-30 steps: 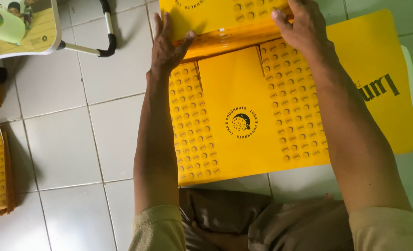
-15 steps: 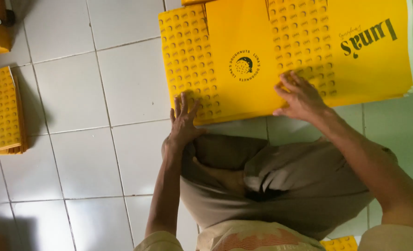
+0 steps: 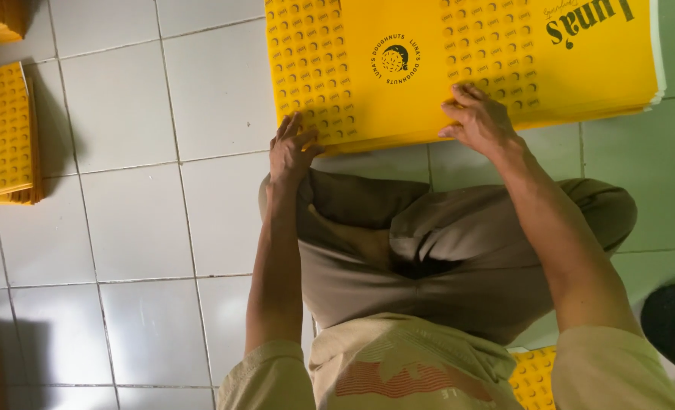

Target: Folding flat cardboard sheets into boxes and stacking them on the floor.

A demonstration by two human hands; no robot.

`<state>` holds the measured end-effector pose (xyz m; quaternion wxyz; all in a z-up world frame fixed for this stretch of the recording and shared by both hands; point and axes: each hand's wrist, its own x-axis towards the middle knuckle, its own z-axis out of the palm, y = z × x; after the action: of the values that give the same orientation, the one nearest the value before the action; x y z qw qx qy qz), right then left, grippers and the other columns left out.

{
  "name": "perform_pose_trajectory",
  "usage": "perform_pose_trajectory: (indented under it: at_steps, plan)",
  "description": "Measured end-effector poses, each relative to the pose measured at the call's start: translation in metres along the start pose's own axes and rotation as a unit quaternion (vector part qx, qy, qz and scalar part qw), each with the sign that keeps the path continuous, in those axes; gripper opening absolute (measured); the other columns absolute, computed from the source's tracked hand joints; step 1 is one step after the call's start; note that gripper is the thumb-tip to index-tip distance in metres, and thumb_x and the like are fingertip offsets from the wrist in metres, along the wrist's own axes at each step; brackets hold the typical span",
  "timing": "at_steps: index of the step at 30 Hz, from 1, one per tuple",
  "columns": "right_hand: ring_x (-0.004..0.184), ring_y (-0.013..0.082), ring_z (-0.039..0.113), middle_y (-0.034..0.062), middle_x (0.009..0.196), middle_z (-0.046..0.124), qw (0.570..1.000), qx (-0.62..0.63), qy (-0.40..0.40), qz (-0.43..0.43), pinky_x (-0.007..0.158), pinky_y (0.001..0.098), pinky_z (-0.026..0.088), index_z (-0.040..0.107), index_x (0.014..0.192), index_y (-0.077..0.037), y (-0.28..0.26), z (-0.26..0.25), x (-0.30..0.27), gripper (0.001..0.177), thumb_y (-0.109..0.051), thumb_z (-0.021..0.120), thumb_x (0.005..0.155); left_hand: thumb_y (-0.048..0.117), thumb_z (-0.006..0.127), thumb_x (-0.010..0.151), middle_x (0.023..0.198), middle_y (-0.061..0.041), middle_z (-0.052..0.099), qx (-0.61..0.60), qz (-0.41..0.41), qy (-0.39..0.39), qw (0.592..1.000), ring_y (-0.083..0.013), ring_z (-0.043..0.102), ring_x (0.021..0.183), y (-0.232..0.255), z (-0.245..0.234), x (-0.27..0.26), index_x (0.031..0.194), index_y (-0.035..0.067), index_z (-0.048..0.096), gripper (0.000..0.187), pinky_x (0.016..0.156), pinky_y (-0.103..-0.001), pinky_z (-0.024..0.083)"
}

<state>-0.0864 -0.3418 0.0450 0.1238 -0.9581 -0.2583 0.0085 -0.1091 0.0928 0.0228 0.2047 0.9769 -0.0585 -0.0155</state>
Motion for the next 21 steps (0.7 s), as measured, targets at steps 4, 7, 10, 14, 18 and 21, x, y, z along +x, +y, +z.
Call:
perform_pose_trajectory:
  at_steps: [4,7,10,14,18,21]
  plan:
    - [0.138,0.0421,0.055,0.0189,0.146,0.062,0.998,-0.024,0.036,-0.035,0.105,0.0555,0.052,0.074,0.131,-0.013,0.004,0.008,0.001,0.044,-0.042,0.072,0.098,0.051,0.079,0.087,0.150,-0.001,0.057,0.024,0.044,0.056,0.997,-0.0332,0.044,0.145,0.002,0.003,-0.003,0.111,0.032,0.080,0.031,0.108,-0.060,0.044]
    - [0.136,0.0423,0.058,0.0184,0.143,0.064,0.997,-0.031,0.050,-0.052,0.106,0.0548,0.052,0.074,0.132,-0.016,0.010,0.014,0.003,0.040,-0.042,0.067,0.102,0.054,0.073,0.091,0.144,-0.001,0.062,0.059,0.079,0.118,0.988,-0.0333,0.048,0.141,0.005,0.002,0.001,0.108,0.031,0.081,0.029,0.106,-0.063,0.044]
    - [0.130,0.0418,0.062,0.0166,0.138,0.066,0.995,-0.032,0.063,-0.071,0.106,0.0530,0.054,0.074,0.129,-0.015,0.022,0.036,0.006,0.033,-0.037,0.064,0.106,0.049,0.076,0.090,0.146,-0.004,0.060,0.067,0.096,0.190,0.975,-0.0363,0.046,0.142,0.009,0.004,-0.001,0.107,0.028,0.082,0.027,0.105,-0.064,0.044]
    - [0.115,0.0348,0.071,0.0115,0.123,0.072,0.984,-0.086,0.117,-0.107,0.089,0.0463,0.063,0.067,0.117,-0.016,0.025,0.054,0.009,0.016,-0.026,0.055,0.113,0.051,0.090,0.081,0.165,-0.018,0.030,-0.054,0.049,0.267,0.961,-0.0472,0.027,0.151,0.008,0.002,0.002,0.144,0.024,0.063,0.073,0.115,-0.065,0.037]
    - [0.132,0.0170,0.058,-0.0017,0.144,0.060,0.873,-0.471,0.092,-0.087,0.112,0.0335,0.049,0.053,0.120,-0.022,0.007,0.047,0.003,0.009,-0.027,0.049,0.115,0.061,0.082,0.090,0.158,-0.023,0.034,-0.291,-0.041,0.269,0.917,-0.0542,0.046,0.137,-0.006,0.002,0.003,0.161,0.014,0.035,0.097,0.096,-0.062,0.056]
    - [0.103,0.0226,0.075,0.0063,0.111,0.075,0.952,-0.199,0.179,-0.147,0.083,0.0358,0.064,0.057,0.103,-0.014,-0.012,0.010,0.005,0.009,-0.018,0.060,0.111,0.037,0.074,0.100,0.087,-0.013,0.074,-0.494,-0.175,0.261,0.811,-0.0207,0.074,0.068,-0.026,0.007,0.011,0.146,-0.010,0.037,0.075,0.058,-0.034,0.059]
